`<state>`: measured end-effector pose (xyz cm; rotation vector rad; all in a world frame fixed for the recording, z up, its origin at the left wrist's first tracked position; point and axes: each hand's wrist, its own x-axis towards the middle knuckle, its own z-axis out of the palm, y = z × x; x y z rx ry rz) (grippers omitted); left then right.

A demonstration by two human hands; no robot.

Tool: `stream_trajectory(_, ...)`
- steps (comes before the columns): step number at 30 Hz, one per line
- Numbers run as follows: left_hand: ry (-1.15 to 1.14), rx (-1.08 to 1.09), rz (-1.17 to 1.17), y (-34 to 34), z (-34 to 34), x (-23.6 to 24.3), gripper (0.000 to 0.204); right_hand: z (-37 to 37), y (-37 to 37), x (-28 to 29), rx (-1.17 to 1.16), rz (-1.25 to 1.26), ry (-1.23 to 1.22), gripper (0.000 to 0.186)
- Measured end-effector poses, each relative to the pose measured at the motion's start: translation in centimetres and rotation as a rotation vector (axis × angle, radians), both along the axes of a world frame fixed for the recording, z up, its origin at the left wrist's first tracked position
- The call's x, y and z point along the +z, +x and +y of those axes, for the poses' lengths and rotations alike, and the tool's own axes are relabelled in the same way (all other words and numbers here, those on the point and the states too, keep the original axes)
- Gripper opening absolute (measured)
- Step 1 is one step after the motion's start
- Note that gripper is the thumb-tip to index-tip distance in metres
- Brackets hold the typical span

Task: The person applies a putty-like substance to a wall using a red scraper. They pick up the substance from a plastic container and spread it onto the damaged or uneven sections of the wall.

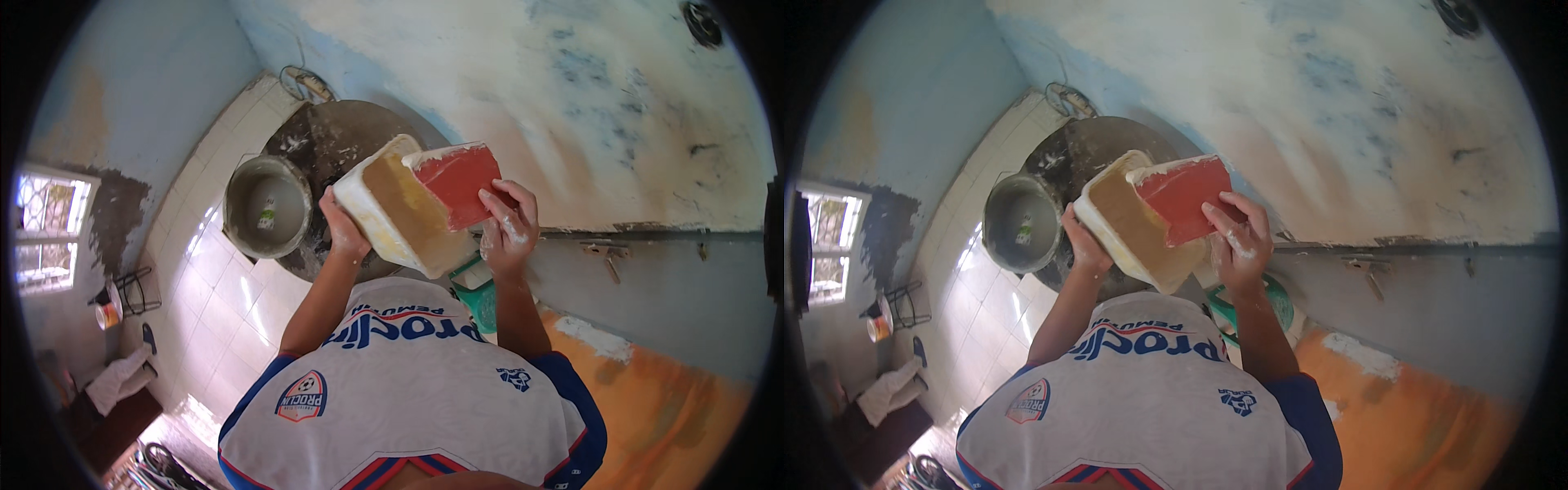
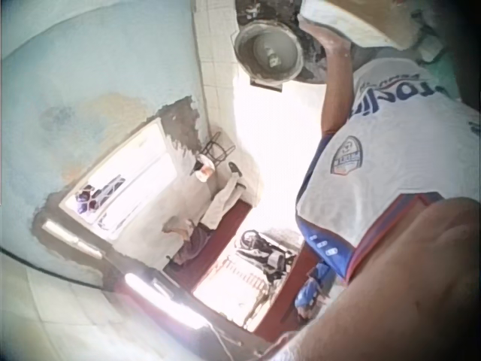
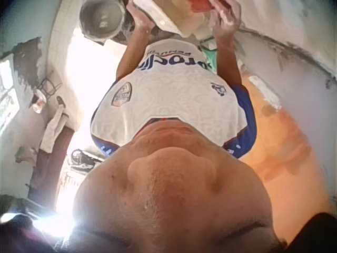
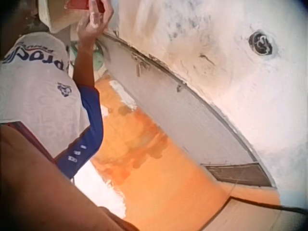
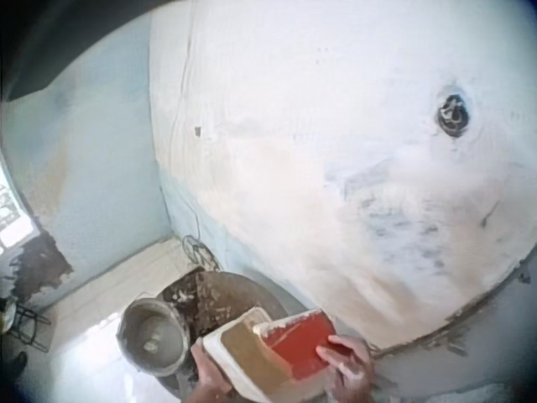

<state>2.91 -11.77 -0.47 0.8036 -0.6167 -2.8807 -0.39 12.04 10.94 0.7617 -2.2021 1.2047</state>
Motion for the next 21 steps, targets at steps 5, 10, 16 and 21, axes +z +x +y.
stream_trajectory(5, -0.003, 0.010, 0.057, 0.0, -0.2, -1.3, 0.074, 1.9, -2.2, -1.9, -0.120, 0.020, -0.126, 0.026)
stream_trajectory(10, -0.018, 0.021, 0.006, -0.5, 0.0, -1.7, 0.071, 3.7, -6.6, -7.8, -0.324, -0.123, -0.263, 0.020)
stream_trajectory(16, -0.059, 0.035, 0.008, -0.4, -0.7, -0.9, 0.067, 4.6, -16.5, -18.6, -0.428, -0.445, -0.738, 0.022)
stream_trajectory(21, -0.109, 0.022, 0.005, 0.3, -1.8, -0.8, 0.065, 3.3, -20.7, -21.4, -0.554, -0.301, -0.765, 0.016)
